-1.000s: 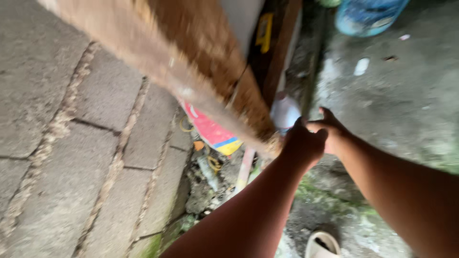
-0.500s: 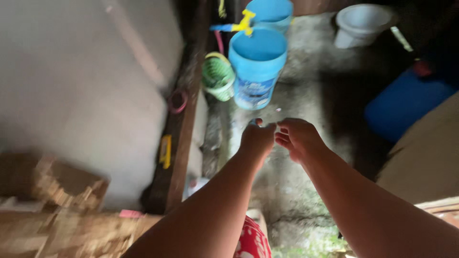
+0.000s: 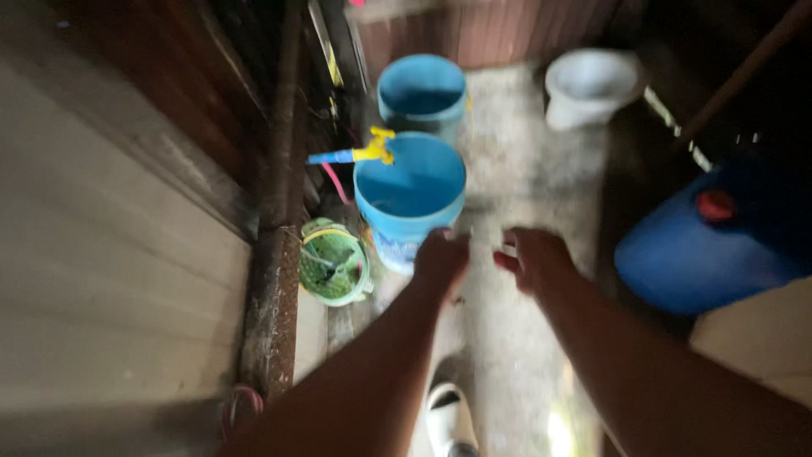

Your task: The person pours water into a bucket, mixes in a cleaning liquid, and uses a dipper to pour the soapy water into a toilet bowl.

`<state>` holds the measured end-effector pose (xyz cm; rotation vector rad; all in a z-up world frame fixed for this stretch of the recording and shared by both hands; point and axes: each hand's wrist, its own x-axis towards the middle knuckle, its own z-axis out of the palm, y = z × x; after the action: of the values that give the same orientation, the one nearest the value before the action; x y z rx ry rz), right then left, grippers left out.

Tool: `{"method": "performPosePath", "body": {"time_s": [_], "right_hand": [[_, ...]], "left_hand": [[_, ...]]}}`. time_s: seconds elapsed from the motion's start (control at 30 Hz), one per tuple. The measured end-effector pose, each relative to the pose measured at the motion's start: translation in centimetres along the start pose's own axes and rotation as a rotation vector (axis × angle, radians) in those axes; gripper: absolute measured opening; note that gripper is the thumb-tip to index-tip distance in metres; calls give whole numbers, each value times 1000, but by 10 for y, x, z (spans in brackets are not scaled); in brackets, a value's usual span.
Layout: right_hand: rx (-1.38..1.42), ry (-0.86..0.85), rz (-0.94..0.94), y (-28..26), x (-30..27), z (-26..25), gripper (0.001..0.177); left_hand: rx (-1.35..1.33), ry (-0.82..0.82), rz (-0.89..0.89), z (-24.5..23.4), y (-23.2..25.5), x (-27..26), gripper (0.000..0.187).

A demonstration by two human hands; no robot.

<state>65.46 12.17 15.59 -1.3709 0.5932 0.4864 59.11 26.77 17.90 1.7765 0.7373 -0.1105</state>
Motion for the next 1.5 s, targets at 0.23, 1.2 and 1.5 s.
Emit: {"method": "performPosePath", "body": {"time_s": [0.23,1.2,1.5], "right_hand": [[85,-132,-29,-96,-28,38,36],[-183,-501,-1,-286,251,110,29],[-298,-580,36,-275,321,96,20]], "left_hand": [[47,106,77,-32,70,42,55],[-175,580,-292,-24,91,205,44],[-156,675,-352,2,84,248,40]]}}
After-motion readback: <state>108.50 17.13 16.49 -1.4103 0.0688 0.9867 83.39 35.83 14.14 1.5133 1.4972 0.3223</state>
